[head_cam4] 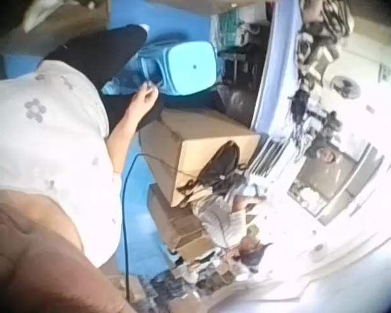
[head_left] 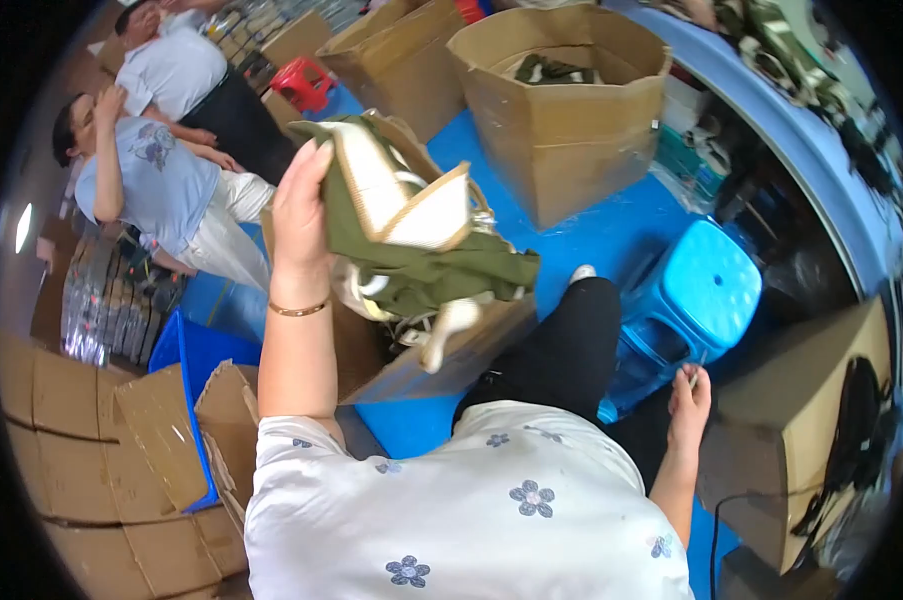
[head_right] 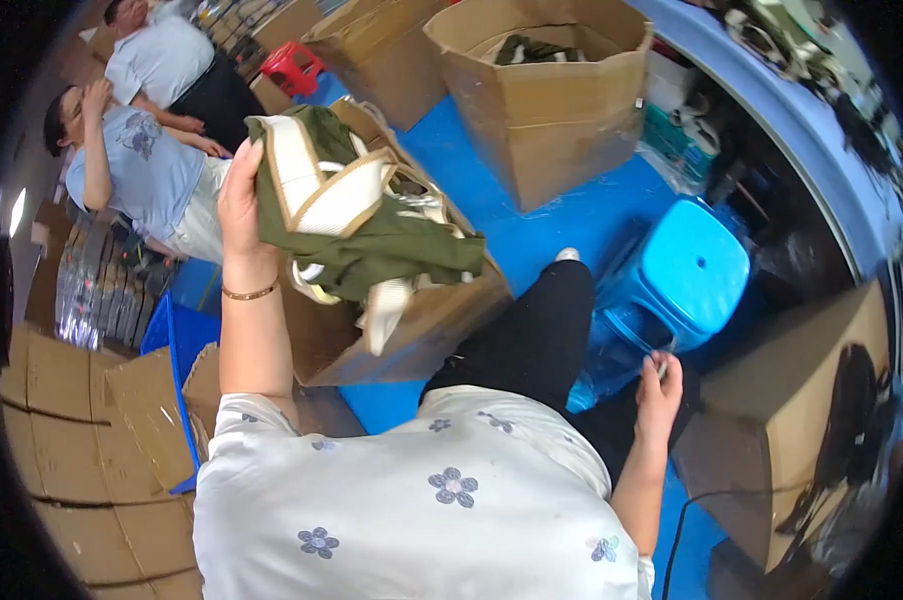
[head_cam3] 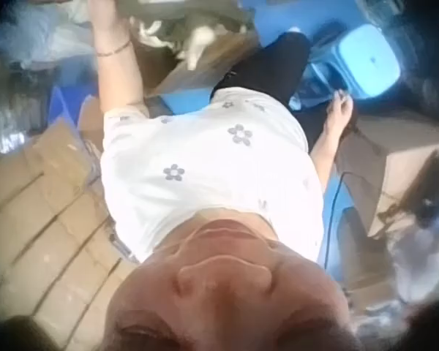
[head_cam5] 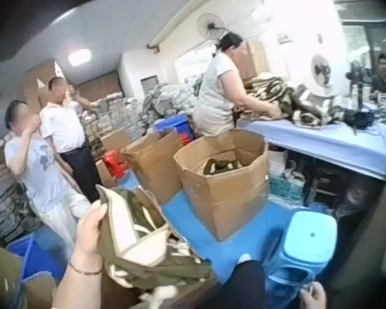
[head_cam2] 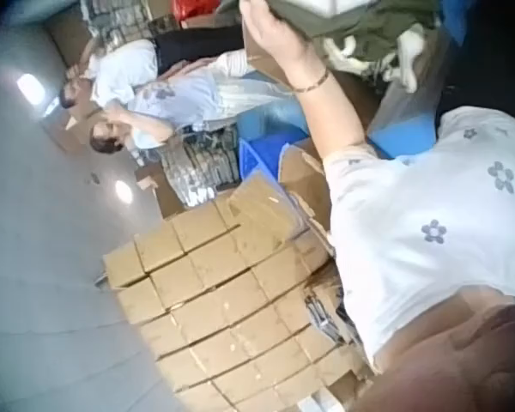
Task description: Inspecting canvas bags and using thread snippers to trim loose threads and check strap attachments.
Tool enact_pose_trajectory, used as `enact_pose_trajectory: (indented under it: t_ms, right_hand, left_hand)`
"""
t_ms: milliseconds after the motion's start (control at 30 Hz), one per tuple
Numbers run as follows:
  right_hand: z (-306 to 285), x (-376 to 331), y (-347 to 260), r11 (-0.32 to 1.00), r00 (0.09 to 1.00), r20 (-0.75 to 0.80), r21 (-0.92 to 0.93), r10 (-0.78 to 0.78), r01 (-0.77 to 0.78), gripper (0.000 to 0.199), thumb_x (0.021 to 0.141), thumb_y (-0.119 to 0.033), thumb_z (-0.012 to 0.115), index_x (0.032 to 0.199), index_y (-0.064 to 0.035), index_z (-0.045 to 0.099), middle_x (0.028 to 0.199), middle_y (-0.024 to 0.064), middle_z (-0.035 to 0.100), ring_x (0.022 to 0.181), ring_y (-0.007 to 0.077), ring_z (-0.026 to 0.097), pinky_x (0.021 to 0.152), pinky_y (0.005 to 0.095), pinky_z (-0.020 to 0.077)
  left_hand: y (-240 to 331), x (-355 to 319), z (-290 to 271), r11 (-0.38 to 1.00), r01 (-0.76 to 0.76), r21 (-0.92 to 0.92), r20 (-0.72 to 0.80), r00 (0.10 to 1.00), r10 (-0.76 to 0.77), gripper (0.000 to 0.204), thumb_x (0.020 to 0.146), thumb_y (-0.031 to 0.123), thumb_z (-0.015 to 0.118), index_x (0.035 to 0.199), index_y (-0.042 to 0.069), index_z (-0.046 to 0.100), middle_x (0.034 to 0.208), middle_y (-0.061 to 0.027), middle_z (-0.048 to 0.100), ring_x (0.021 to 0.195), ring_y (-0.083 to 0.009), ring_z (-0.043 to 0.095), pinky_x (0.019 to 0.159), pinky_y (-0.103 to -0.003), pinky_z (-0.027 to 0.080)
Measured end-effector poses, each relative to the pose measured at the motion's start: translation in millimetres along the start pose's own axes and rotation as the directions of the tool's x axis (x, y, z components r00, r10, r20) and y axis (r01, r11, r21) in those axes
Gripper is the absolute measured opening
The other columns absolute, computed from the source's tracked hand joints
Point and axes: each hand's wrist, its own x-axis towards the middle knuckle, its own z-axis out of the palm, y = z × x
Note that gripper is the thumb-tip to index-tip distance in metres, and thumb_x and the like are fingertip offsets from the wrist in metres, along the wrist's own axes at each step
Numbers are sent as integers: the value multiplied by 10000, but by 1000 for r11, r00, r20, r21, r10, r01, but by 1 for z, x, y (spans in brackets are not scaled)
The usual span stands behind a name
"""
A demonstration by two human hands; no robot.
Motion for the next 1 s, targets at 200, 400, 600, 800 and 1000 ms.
enact_pose_trajectory:
  t_ms: [200,400,600,800,1000]
  right_hand:
    - [19,-107,-73,841,930,-27,418,-366,343,234,792,25,537,1016,-42,521,1194,158,533,503,-1,380,434,148,319]
    - [20,-107,-92,776,774,67,89,-630,624,527,708,-54,731,1179,-51,496,1266,97,494,993,147,530,884,275,417]
    - [-1,-102,-69,883,929,-117,289,-351,370,163,816,-72,622,960,-4,588,818,3,609,717,52,538,621,203,437]
    - [-23,-101,-47,731,993,26,679,-116,68,65,859,-150,566,905,-115,536,671,-58,525,405,4,349,365,163,260]
    - [-24,-102,-49,642,998,54,766,-35,-19,84,859,-183,570,896,-122,526,665,-60,514,408,16,335,372,172,258]
  left_hand:
    - [-23,-79,133,995,47,84,445,892,-79,136,930,168,463,863,77,538,696,25,546,512,-37,447,485,-162,355]
    - [-72,-133,221,985,71,158,668,727,-160,213,944,184,458,764,69,458,619,28,460,481,-33,419,436,-182,338]
    - [-123,-135,206,968,156,198,813,525,-251,245,949,211,432,1030,18,558,970,-62,581,823,-104,555,764,-234,442]
    - [-168,-183,137,808,-464,363,891,426,-155,578,786,204,669,1287,76,411,1178,-136,503,1058,-264,499,888,-338,418]
    - [-223,-211,117,789,329,518,538,592,-600,621,805,155,659,1323,58,330,1148,-172,504,1053,-226,512,873,-327,437]
